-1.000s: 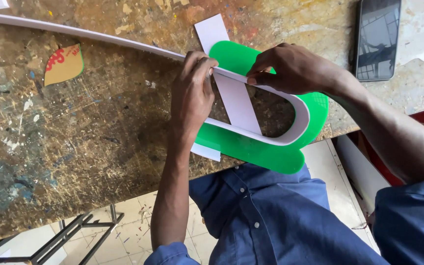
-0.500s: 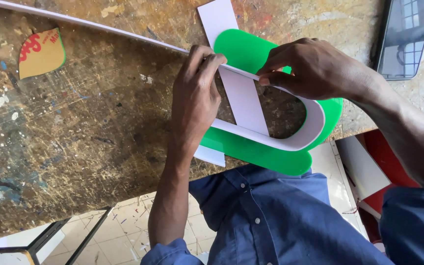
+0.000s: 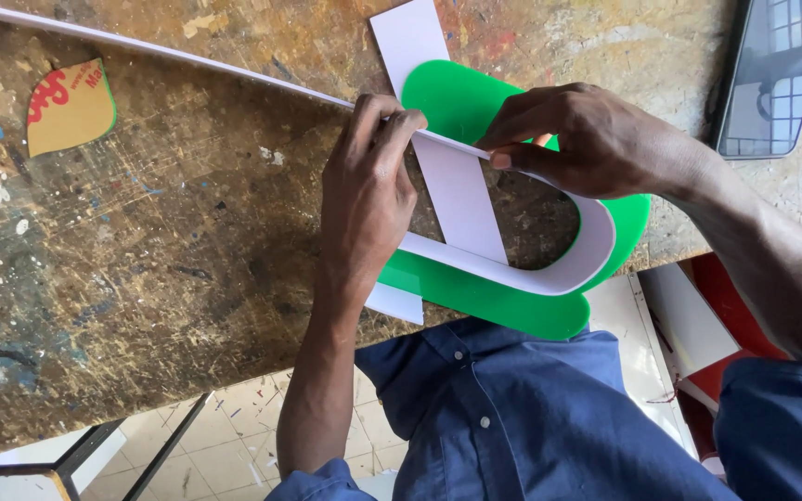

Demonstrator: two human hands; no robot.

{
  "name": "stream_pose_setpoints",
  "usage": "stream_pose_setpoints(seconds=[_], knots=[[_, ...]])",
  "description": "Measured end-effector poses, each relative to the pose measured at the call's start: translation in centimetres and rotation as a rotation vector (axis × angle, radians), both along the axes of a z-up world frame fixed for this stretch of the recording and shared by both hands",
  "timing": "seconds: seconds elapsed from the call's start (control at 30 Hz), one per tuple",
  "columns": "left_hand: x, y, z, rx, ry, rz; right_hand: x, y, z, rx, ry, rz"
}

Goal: Assembling a 3D sign letter by gluing a plastic side strip to the face of the letter.

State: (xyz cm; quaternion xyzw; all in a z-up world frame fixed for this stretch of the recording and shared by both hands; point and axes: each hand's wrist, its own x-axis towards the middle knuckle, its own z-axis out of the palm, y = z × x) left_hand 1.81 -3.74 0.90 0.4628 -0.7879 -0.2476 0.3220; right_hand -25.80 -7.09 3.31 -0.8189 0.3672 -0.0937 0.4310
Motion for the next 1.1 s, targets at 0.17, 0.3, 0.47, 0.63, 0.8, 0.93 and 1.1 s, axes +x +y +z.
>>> stream_pose_setpoints(seconds=[0.17, 0.3, 0.47, 0.63, 0.8, 0.93, 1.1], knots=[[0.0, 0.1, -0.1, 0.012, 0.028, 0.001, -0.1, -0.1, -0.1, 0.045, 0.054, -0.016], [0.1, 0.1, -0.2, 0.015, 0.036, -0.003, 0.1, 0.3, -0.1, 0.043, 0.065, -0.032], [0.0, 0.2, -0.4, 0.027, 0.033, 0.001, 0.3, 1.3, -0.2, 0.013, 0.065, -0.083], [0.0, -0.1, -0.3, 0.015, 0.027, 0.001, 1.4, 3.2, 0.0, -0.148, -0.142, -0.209], [0.0, 0.1, -0.7, 0.019, 0.037, 0.001, 1.2, 5.2, -1.6, -0.417, -0.13, -0.256], [0.2, 0.1, 0.2, 0.036, 0.022, 0.004, 1.3, 4.9, -1.7, -0.464, -0.185, -0.224], [0.2, -0.1, 0.4, 0.037, 0.006, -0.008, 1.7, 4.5, -0.9, -0.347, -0.148, -0.209]])
